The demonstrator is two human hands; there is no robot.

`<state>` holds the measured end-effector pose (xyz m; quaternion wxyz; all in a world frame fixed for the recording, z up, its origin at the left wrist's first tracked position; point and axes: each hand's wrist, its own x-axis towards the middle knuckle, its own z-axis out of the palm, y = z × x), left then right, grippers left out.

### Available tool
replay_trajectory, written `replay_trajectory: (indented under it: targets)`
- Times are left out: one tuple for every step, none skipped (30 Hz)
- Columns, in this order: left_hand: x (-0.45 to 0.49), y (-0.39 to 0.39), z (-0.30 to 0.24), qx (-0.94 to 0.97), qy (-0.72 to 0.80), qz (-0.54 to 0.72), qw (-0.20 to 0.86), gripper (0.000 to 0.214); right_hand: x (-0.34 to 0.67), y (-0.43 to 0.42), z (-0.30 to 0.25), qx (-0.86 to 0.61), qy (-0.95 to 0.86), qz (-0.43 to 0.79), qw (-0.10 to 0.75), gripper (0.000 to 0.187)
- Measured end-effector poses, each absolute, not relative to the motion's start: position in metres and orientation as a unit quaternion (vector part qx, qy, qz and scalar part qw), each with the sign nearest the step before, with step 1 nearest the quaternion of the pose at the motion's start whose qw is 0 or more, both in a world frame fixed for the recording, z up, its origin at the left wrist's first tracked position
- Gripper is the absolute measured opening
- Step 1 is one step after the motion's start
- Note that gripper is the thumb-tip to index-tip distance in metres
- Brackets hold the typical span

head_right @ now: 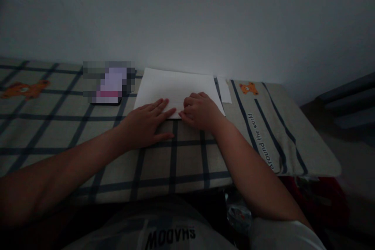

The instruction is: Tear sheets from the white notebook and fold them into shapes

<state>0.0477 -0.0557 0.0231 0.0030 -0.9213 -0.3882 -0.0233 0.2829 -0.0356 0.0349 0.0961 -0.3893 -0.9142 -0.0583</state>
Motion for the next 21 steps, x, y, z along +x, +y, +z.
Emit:
replay_trajectory:
  targets:
    - [0.048, -0.056, 0.023, -0.921, -0.389, -0.021, 0.003, 0.085, 0.284, -0.035, 0.036, -0.391, -0.914, -0.056, 0.095, 0.031]
    - [0.048, -0.056, 0.023, -0.921, -0.389, -0.019, 0.002, 0.085, 0.286, -0.035, 0.036, -0.394, -0.913, -0.053, 0.094, 0.031]
    - [0.048, -0.056, 0.023, -0.921, -0.39, -0.019, 0.002, 0.084, 0.288, -0.034, 0.037, -0.398, -0.911, -0.051, 0.093, 0.031]
    - [0.048, -0.056, 0.023, -0.921, -0.389, -0.019, 0.003, 0.084, 0.29, -0.033, 0.037, -0.403, -0.91, -0.049, 0.091, 0.03]
    - [0.048, -0.056, 0.022, -0.921, -0.388, -0.021, 0.004, 0.084, 0.292, -0.032, 0.037, -0.406, -0.908, -0.046, 0.088, 0.03]
    - [0.048, -0.056, 0.022, -0.922, -0.387, -0.023, 0.005, 0.084, 0.294, -0.032, 0.037, -0.408, -0.908, -0.044, 0.084, 0.03]
    - [0.048, -0.055, 0.021, -0.922, -0.386, -0.026, 0.006, 0.084, 0.296, -0.031, 0.038, -0.41, -0.908, -0.042, 0.08, 0.031]
    - [0.048, -0.055, 0.021, -0.922, -0.386, -0.027, 0.006, 0.085, 0.297, -0.03, 0.038, -0.411, -0.908, -0.041, 0.076, 0.031]
    - [0.048, -0.055, 0.021, -0.922, -0.386, -0.027, 0.006, 0.085, 0.299, -0.03, 0.038, -0.412, -0.908, -0.042, 0.073, 0.032]
    - [0.048, -0.055, 0.021, -0.922, -0.387, -0.026, 0.006, 0.085, 0.3, -0.03, 0.038, -0.412, -0.907, -0.043, 0.071, 0.033]
    - [0.048, -0.055, 0.021, -0.921, -0.388, -0.026, 0.005, 0.085, 0.301, -0.029, 0.038, -0.412, -0.907, -0.045, 0.07, 0.034]
    - [0.048, -0.055, 0.021, -0.921, -0.388, -0.025, 0.004, 0.085, 0.301, -0.029, 0.038, -0.412, -0.907, -0.048, 0.07, 0.035]
    - [0.048, -0.055, 0.021, -0.921, -0.388, -0.025, 0.003, 0.085, 0.301, -0.029, 0.038, -0.41, -0.908, -0.05, 0.069, 0.035]
    - [0.048, -0.055, 0.021, -0.921, -0.388, -0.026, 0.003, 0.085, 0.301, -0.029, 0.038, -0.409, -0.909, -0.053, 0.066, 0.036]
    - [0.048, -0.055, 0.02, -0.921, -0.388, -0.027, 0.003, 0.085, 0.302, -0.029, 0.038, -0.408, -0.909, -0.055, 0.064, 0.037]
    - [0.047, -0.055, 0.02, -0.921, -0.388, -0.028, 0.004, 0.085, 0.302, -0.029, 0.038, -0.408, -0.909, -0.058, 0.063, 0.037]
    - [0.047, -0.055, 0.02, -0.921, -0.388, -0.028, 0.004, 0.086, 0.302, -0.029, 0.038, -0.41, -0.908, -0.06, 0.062, 0.037]
    - [0.047, -0.055, 0.019, -0.921, -0.389, -0.027, 0.005, 0.086, 0.302, -0.03, 0.037, -0.412, -0.907, -0.062, 0.062, 0.038]
    - [0.047, -0.055, 0.019, -0.921, -0.389, -0.026, 0.006, 0.086, 0.302, -0.03, 0.037, -0.413, -0.906, -0.064, 0.061, 0.038]
    - [0.047, -0.055, 0.019, -0.921, -0.39, -0.025, 0.006, 0.086, 0.302, -0.03, 0.037, -0.415, -0.906, -0.066, 0.058, 0.038]
    - [0.047, -0.055, 0.019, -0.92, -0.391, -0.023, 0.006, 0.086, 0.302, -0.03, 0.037, -0.416, -0.905, -0.068, 0.057, 0.038]
